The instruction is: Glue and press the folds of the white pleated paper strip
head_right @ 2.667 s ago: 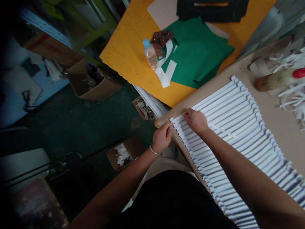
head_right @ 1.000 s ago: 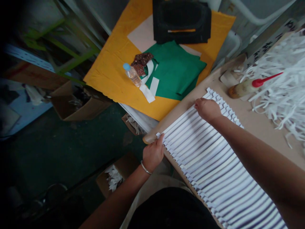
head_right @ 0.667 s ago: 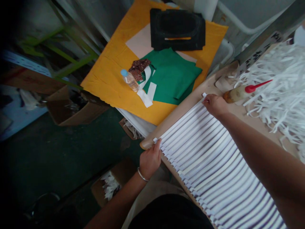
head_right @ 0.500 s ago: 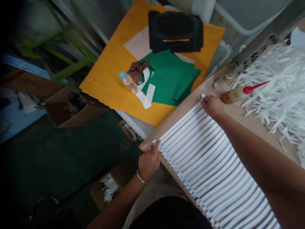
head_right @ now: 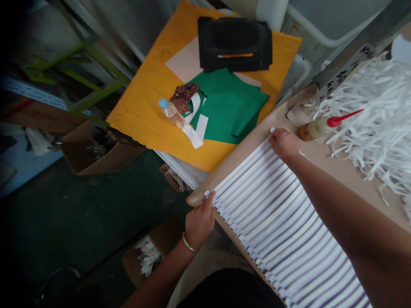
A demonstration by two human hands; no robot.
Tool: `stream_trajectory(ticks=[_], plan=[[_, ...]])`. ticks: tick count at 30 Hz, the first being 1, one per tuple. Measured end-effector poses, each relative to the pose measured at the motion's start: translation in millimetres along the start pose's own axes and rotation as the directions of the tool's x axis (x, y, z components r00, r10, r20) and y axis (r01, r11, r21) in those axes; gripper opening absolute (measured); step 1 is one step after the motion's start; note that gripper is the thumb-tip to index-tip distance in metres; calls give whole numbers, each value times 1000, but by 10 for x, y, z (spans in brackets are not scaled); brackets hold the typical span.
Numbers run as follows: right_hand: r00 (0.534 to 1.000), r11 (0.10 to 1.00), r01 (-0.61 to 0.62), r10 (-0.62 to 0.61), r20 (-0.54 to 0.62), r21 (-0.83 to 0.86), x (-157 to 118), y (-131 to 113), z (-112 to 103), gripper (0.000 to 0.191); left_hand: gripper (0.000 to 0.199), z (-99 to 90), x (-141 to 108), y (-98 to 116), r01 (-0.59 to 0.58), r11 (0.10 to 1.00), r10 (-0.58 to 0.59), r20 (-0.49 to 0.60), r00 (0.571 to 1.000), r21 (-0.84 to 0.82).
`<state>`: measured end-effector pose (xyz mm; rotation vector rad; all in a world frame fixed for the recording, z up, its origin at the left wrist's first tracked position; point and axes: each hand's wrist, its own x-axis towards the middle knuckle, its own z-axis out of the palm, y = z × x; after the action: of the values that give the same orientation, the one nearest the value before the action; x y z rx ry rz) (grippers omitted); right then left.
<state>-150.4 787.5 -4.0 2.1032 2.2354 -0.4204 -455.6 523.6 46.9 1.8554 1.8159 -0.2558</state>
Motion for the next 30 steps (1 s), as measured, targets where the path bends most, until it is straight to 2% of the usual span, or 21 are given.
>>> stream_trajectory(ticks=[5, 8, 10, 12, 14, 16, 17, 19, 21, 23, 26, 30], plan=[[997, 997, -71, 72, -38, 11, 8, -35, -39, 29, 54, 32, -4, -11, 4, 1000, -4, -4, 1000, 4], [980, 990, -118, 130, -154, 81, -64, -4, -117, 28, 55, 37, -1, -16, 3, 1000, -3, 1, 1000, 5], [965, 981, -106, 142, -221, 165, -241, 32, -163, 27, 55, 25, 4, -18, 6, 1000, -6, 5, 1000, -3], [957, 960, -103, 168, -239, 260, -564, 54, -178, 28, 54, 8, 13, -27, 14, 999, -14, 7, 1000, -31], [954, 927, -128, 212, -210, 353, -1023, 45, -150, 30, 53, -5, 28, -55, 37, 994, -36, 5, 999, -106], [963, 909, -138, 217, -163, 393, -1567, 3, -87, 30, 50, -8, 54, -105, 68, 948, -75, -10, 997, -311], [966, 900, -144, 218, -139, 411, -1850, -27, -47, 30, 48, -5, 72, -136, 84, 882, -104, -19, 994, -464], [967, 881, -165, 234, -105, 443, -2399, -91, 43, 29, 42, 9, 114, -199, 88, 679, -152, -22, 988, -729], [956, 848, -216, 284, -71, 484, -2893, -146, 146, 29, 37, 30, 155, -250, 82, 517, -168, -8, 986, -852], [933, 787, -294, 360, -17, 542, -3309, -187, 260, 29, 37, 51, 187, -278, 87, 454, -168, 11, 986, -887], [884, 684, -397, 465, 54, 612, -3769, -235, 428, 29, 45, 61, 210, -289, 116, 334, -210, 46, 977, -935], [816, 569, -472, 571, 89, 673, -4087, -312, 573, 30, 51, 11, 204, -281, 130, 237, -270, 64, 961, -963]])
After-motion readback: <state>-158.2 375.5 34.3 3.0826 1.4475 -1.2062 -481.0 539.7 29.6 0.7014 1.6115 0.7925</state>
